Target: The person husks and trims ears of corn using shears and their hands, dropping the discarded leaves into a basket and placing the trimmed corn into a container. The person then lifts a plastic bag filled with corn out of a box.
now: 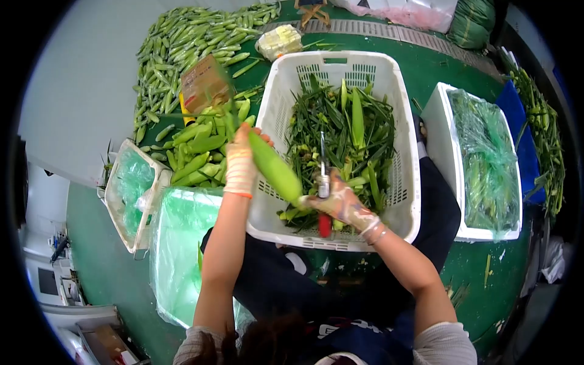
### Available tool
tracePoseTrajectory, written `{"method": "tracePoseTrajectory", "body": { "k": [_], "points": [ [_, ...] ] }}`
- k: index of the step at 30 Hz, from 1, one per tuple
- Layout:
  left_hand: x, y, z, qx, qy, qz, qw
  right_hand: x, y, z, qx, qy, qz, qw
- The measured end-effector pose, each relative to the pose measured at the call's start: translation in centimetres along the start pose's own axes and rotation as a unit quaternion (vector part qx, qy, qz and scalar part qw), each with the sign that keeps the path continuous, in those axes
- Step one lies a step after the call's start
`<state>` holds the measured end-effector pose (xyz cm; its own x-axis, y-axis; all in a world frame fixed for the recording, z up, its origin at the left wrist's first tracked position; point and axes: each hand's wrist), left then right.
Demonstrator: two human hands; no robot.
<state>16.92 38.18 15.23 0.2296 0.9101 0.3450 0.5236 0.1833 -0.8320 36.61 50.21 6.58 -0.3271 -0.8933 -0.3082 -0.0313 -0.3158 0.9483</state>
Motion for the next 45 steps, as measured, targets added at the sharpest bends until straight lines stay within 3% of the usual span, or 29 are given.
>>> {"method": "tracePoseTrajectory", "body": {
  "k": [2, 4, 6, 7, 8, 10, 11, 12, 14, 17, 19, 20, 22, 24, 27, 28, 29, 30, 32, 34, 35, 36, 37, 39, 40, 41, 42, 43, 45],
  "points": [
    [2.2, 0.7, -2.3, 0.004, 0.023, 0.042, 0.999, 2.0, 2.8, 0.9, -0.064, -0.021, -0.003, 0.998],
    [1.4, 1.2, -1.9, 0.022, 0.061, 0.107, 0.992, 2.3, 3.2, 0.9, -0.023, -0.067, 0.070, 0.995],
    [0.1, 1.2, -1.2, 0.052, 0.212, 0.247, 0.944, 2.0, 3.3, 0.7, 0.031, -0.003, 0.389, 0.921],
    [0.5, 1.4, -2.6, -0.047, 0.241, 0.170, 0.954, 2.4, 4.0, 0.3, 0.081, -0.040, 0.487, 0.869],
    [0.4, 1.9, -2.8, -0.051, 0.242, 0.167, 0.955, 1.7, 4.5, 0.0, 0.085, -0.041, 0.485, 0.869],
    [0.3, 2.3, -2.8, -0.034, 0.196, 0.222, 0.955, -0.2, 5.4, 0.1, 0.160, 0.120, 0.315, 0.928],
    [-0.1, 2.2, -2.7, -0.036, 0.197, 0.224, 0.954, -0.2, 4.8, 0.0, 0.092, 0.127, 0.297, 0.942],
    [-0.6, 2.0, -2.3, 0.032, 0.167, 0.339, 0.925, -0.8, 4.1, -0.3, 0.061, 0.133, 0.177, 0.973],
    [-1.2, 1.3, -2.0, 0.160, 0.101, 0.544, 0.818, -2.5, 2.7, 0.0, 0.073, 0.202, -0.006, 0.977],
    [0.0, -0.2, -4.6, 0.095, 0.100, 0.629, 0.765, -4.1, 0.9, 1.2, 0.059, 0.236, -0.058, 0.968],
    [0.2, 0.2, -5.2, 0.056, 0.139, 0.678, 0.719, -5.5, 2.4, 1.7, -0.004, 0.212, -0.060, 0.975],
    [0.0, 0.4, -4.9, 0.053, 0.140, 0.679, 0.718, -6.0, 3.4, 1.7, 0.009, 0.219, -0.024, 0.975],
    [-0.3, 0.4, -4.7, -0.015, 0.250, 0.634, 0.732, -6.4, 4.2, 1.6, 0.039, 0.234, 0.070, 0.969],
    [0.4, -0.3, -5.3, -0.044, 0.249, 0.647, 0.719, -6.1, 4.5, -0.2, 0.136, 0.221, 0.138, 0.956],
    [-0.7, 0.9, -4.2, -0.019, 0.278, 0.624, 0.730, -3.8, 2.8, -3.2, 0.207, 0.071, 0.437, 0.872],
    [-1.8, 0.8, -3.5, -0.015, 0.276, 0.614, 0.739, -4.4, 1.5, -3.6, 0.233, 0.054, 0.457, 0.857],
    [-2.6, 0.3, -3.3, -0.009, 0.272, 0.603, 0.750, -4.9, 0.3, -4.3, 0.227, 0.033, 0.449, 0.863],
    [-3.6, -0.7, -3.4, -0.023, 0.271, 0.505, 0.819, -5.3, -0.6, -4.9, 0.219, 0.017, 0.442, 0.870],
    [-5.7, -3.2, -1.7, 0.062, 0.260, 0.494, 0.827, -6.4, -1.4, -5.9, 0.273, 0.050, 0.397, 0.875],
    [-8.1, -6.6, -0.9, 0.093, 0.165, 0.388, 0.902, -7.0, 0.2, -5.6, 0.251, 0.052, 0.295, 0.920],
    [-10.3, -7.7, 0.8, 0.135, 0.039, 0.362, 0.921, -6.4, 0.3, -5.7, 0.215, 0.003, 0.339, 0.916],
    [-13.0, -8.2, 3.2, 0.170, -0.088, 0.330, 0.924, -7.1, -0.3, -5.6, 0.260, 0.034, 0.303, 0.916],
    [-16.9, -7.9, 6.7, 0.232, -0.111, 0.261, 0.930, -7.3, -0.6, -5.5, 0.273, 0.030, 0.313, 0.909],
    [-22.8, -7.1, 12.4, 0.187, -0.132, 0.013, 0.973, -6.8, -1.5, -5.7, 0.262, 0.000, 0.293, 0.920],
    [-25.2, -7.0, 15.2, 0.082, -0.121, -0.171, 0.974, -6.8, -1.4, -5.4, 0.269, 0.018, 0.268, 0.925],
    [-31.6, -4.6, 21.9, 0.129, 0.003, -0.168, 0.977, -6.9, -1.6, -5.4, 0.248, 0.039, 0.256, 0.934],
    [-29.3, -5.7, 19.0, 0.081, -0.026, -0.241, 0.967, -7.2, -2.0, -5.5, 0.229, 0.063, 0.244, 0.940],
    [-30.3, -6.1, 19.3, 0.034, -0.022, -0.314, 0.949, -8.8, -4.7, -6.3, 0.150, 0.139, 0.132, 0.970],
    [-35.4, -6.7, 20.9, -0.082, 0.071, -0.505, 0.856, -8.2, -2.2, -5.2, 0.240, 0.132, 0.147, 0.951]
  ]
}}
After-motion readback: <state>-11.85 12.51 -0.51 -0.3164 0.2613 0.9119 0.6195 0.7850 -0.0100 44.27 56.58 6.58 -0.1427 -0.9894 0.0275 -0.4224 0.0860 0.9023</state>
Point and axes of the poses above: each hand's wrist, its own z-axis towards the middle knuckle, its own x-axis out of the palm, y = z × x, and after that the axes turned 11 degrees about -x, right-handed
